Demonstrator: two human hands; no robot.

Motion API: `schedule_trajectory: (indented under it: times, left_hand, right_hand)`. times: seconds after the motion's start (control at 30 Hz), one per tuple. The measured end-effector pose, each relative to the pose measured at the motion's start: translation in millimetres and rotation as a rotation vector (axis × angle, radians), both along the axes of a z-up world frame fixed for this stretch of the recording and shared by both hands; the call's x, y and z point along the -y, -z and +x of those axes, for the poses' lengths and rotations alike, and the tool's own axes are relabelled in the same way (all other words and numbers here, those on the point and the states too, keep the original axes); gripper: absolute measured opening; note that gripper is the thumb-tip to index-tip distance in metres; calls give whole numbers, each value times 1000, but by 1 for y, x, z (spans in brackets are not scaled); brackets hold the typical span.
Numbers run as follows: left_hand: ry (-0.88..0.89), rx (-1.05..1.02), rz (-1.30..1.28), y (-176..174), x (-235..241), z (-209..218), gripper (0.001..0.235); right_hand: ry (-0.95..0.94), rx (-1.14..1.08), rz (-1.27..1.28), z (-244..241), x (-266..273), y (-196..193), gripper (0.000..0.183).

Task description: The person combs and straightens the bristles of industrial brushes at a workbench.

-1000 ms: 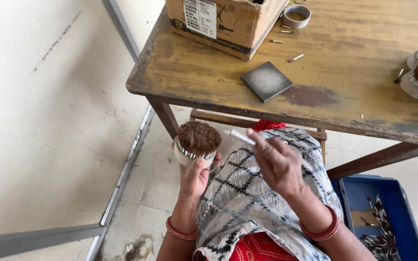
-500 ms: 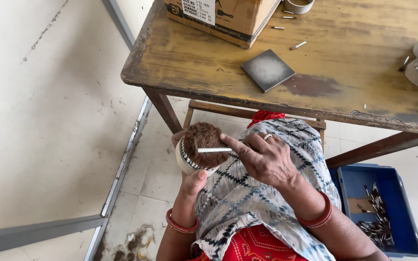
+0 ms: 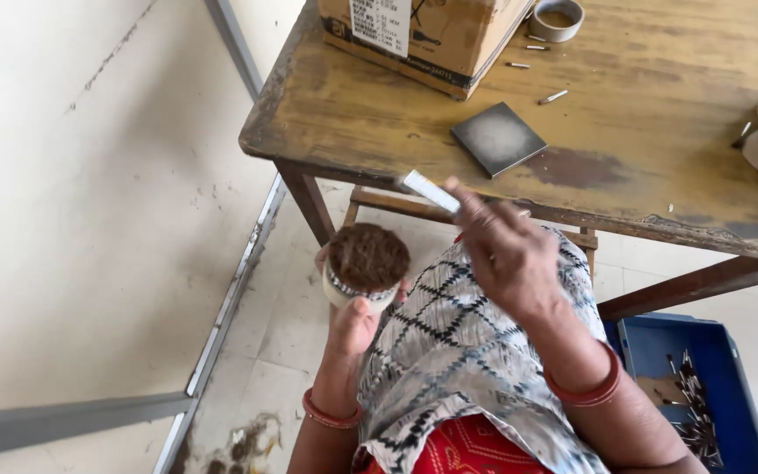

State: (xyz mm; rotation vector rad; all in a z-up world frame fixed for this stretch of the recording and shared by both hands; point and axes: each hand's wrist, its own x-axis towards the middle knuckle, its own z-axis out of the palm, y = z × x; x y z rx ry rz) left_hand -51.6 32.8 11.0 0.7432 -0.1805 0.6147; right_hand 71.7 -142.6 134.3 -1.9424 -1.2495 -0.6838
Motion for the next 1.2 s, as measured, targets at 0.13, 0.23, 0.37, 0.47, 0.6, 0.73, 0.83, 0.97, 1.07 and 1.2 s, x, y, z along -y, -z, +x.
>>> schedule_trajectory:
  times: [0.13,0.23,0.37,0.47,0.6,0.73,0.83,0.97,1.07,1.2]
  left_hand:
    - [-80,-90,1,30,-16,-17,95]
    - [-51,-45,-48,44,-28,-9,96]
    - [-99,-39,-50,26,-21,-10,105]
    - [-94,-40,-3,3,-21,-9,105]
    - [-161,-23,99,-1,-19,-8,103]
    - [-253,-32,196,8,-21,-9,104]
    - [-293,8,193,7,-22,-6,105]
    - [-253,17,184,-1,-21,-7,105]
    - [-230,14,190,-3,-19,-8,105]
    - [-223,17,210,-6,-17,-10,105]
  right_hand:
    - [-64,70,-114,-25,-5,22,51]
    - [-109,136,-99,-27,-11,31,51]
    - [-185,273,-172,-33,-12,26,60]
    - [-172,339,-222,-32,-14,24,63]
    - [-175,338,-215,-30,-17,24,61]
    - [-116,234,-279,-33,-17,30,58]
    - [-138,201,-241,-29,-21,24,58]
    - [-177,119,-219,-33,-20,20,56]
    - [-181,36,-218,-36,-20,18,52]
    - [-207,-27,-179,-39,-17,19,49]
